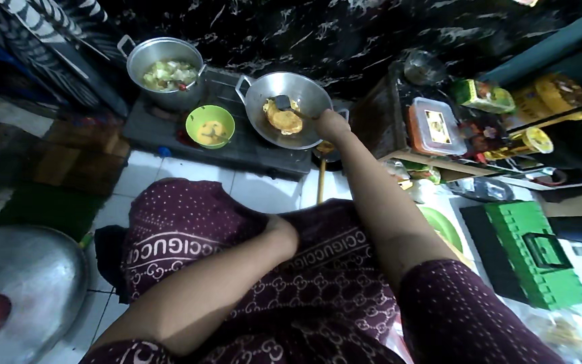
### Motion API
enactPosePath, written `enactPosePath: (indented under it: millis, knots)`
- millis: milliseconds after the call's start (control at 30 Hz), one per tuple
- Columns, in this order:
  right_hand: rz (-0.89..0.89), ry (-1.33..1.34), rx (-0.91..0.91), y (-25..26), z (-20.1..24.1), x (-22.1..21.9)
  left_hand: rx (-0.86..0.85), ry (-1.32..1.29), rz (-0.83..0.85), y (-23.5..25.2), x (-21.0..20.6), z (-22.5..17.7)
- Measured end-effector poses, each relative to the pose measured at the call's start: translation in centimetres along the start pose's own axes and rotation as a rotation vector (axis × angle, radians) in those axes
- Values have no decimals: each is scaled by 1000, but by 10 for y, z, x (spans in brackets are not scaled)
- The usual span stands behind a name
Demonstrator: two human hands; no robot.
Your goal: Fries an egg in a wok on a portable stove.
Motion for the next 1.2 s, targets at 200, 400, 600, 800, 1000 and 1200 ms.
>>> enactPosePath:
  millis: [200,400,600,800,1000,1200]
  knots:
    - [26,2,24,14,-3,-16,14,13,15,4,-3,3]
    - [58,-17,20,22,-6,-31,26,59,24,8,-10,2]
    - [82,13,99,33,-8,-41,31,92,72,-1,0,1]
    - [82,-15,55,23,-8,-33,31,84,67,3,-4,0]
    - [14,3,-8,4,0,-2,28,76,42,-2,-2,-2]
    - [21,-16,60,7,11,-11,22,79,29,7,-7,0]
Point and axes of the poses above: each hand's wrist, its own y-axis towards the middle knuckle, its own x-axis out of the back of the hand, z = x × y, the point moved 9 cm from there along y, towards the middle knuckle, and after that the axes turned 8 degrees about -z, right-handed, at the moved point
